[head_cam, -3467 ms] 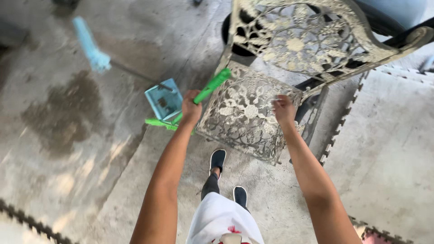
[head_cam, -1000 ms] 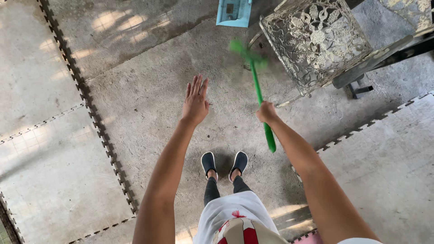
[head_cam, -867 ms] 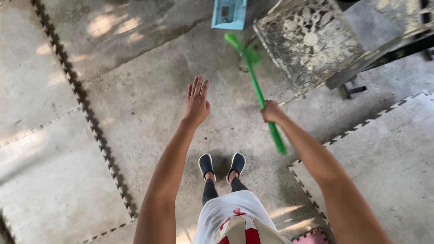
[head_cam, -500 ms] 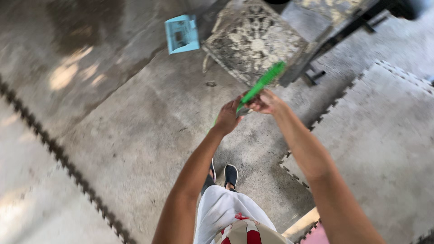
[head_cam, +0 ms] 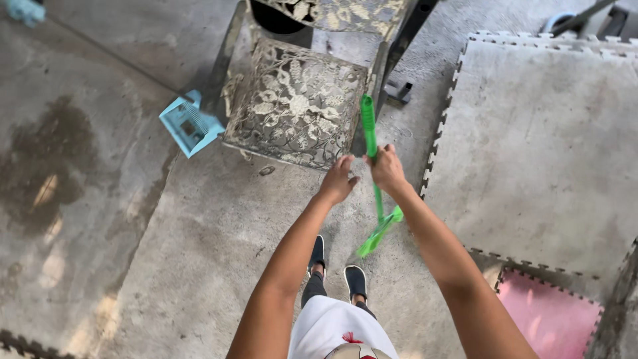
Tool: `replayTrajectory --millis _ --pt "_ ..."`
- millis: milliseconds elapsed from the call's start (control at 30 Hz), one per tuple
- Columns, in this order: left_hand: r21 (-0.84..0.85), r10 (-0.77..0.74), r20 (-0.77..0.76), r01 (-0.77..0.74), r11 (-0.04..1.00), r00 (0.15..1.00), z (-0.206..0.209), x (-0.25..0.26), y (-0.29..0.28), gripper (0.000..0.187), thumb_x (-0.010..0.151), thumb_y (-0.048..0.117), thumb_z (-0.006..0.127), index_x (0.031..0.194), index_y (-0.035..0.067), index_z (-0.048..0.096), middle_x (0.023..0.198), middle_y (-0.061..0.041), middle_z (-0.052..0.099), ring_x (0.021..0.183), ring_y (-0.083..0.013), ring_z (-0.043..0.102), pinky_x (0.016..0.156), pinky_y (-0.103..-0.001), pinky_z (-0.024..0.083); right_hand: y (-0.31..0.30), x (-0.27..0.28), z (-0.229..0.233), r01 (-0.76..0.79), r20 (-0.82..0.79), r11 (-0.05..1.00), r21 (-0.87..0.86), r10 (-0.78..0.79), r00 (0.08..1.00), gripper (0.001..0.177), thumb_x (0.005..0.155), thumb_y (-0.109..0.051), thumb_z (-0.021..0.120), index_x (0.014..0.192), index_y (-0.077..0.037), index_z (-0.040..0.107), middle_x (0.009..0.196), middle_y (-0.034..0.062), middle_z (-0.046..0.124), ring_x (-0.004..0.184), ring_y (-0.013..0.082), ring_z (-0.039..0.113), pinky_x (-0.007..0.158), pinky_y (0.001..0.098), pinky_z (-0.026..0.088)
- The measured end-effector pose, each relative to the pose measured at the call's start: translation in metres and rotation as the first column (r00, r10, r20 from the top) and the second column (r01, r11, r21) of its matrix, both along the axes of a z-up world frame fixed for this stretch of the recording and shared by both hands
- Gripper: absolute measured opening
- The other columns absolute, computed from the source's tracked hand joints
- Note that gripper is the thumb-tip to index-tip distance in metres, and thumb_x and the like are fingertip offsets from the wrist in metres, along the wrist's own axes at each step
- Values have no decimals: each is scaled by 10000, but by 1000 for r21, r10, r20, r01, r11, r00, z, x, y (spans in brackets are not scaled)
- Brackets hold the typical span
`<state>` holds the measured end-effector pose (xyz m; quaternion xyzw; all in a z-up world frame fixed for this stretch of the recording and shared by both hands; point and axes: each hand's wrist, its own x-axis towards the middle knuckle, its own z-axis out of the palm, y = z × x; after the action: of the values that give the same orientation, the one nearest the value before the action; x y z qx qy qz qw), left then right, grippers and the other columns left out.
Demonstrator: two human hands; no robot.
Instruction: The person sweeps the floor and then assembles interlocking foam floor mats by connecting their puzzle-like edges by hand.
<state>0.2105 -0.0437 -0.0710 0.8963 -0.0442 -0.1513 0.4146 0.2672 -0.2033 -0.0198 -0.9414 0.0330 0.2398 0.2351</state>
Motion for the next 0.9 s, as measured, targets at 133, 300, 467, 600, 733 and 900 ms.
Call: replayTrajectory --millis 133,300,467,600,733,900 --pt "47 25 96 -30 998 995 0 35 8 739 899 230 713 1517 40 353 1570 -167 394 1440 -351 409 1207 -465 331 -28 30 -66 -9 77 998 69 3 997 423 1001 -387 660 1167 2 674 1206 200 548 1000 342 614 950 459 519" --pt "-61 89 217 -78 995 972 -17 47 13 721 896 179 733 1501 9 379 1534 -231 424 1412 -414 436 1172 -462 383 -26 43 -132 47 167 994 98 -63 984 548 891 -418 799 1284 -69 646 1205 237 559 1083 414 600 971 482 508" --pt "-63 76 253 -62 996 964 -11 49 14 689 893 163 737 1467 -13 399 1484 -259 437 1366 -441 448 1130 -472 396 -24 47 -117 119 151 988 103 -134 979 778 763 -409 878 1399 -117 538 1298 229 517 1131 403 594 969 472 508" --pt "-53 53 271 -41 998 961 16 39 1 505 930 123 691 1387 34 494 1387 -178 528 1296 -375 537 1089 -454 457 -44 47 -94 151 159 983 102 -166 973 833 728 -392 912 1416 -138 518 1346 192 513 1199 383 581 990 456 513" --pt "-21 -75 377 89 996 923 44 37 -44 471 900 84 692 1344 60 537 1355 -149 543 1275 -361 549 1065 -459 464 -98 28 -87 227 167 961 159 -252 953 776 766 -342 891 1422 -131 533 1370 186 498 1194 375 585 983 451 515" --pt "-3 -178 357 192 981 917 42 45 -147 526 850 73 712 1346 66 536 1347 -145 543 1255 -358 551 1053 -464 465 -229 -20 -123 283 340 951 122 -308 888 777 729 -314 921 1381 -82 569 1326 194 529 1214 396 566 997 449 502"
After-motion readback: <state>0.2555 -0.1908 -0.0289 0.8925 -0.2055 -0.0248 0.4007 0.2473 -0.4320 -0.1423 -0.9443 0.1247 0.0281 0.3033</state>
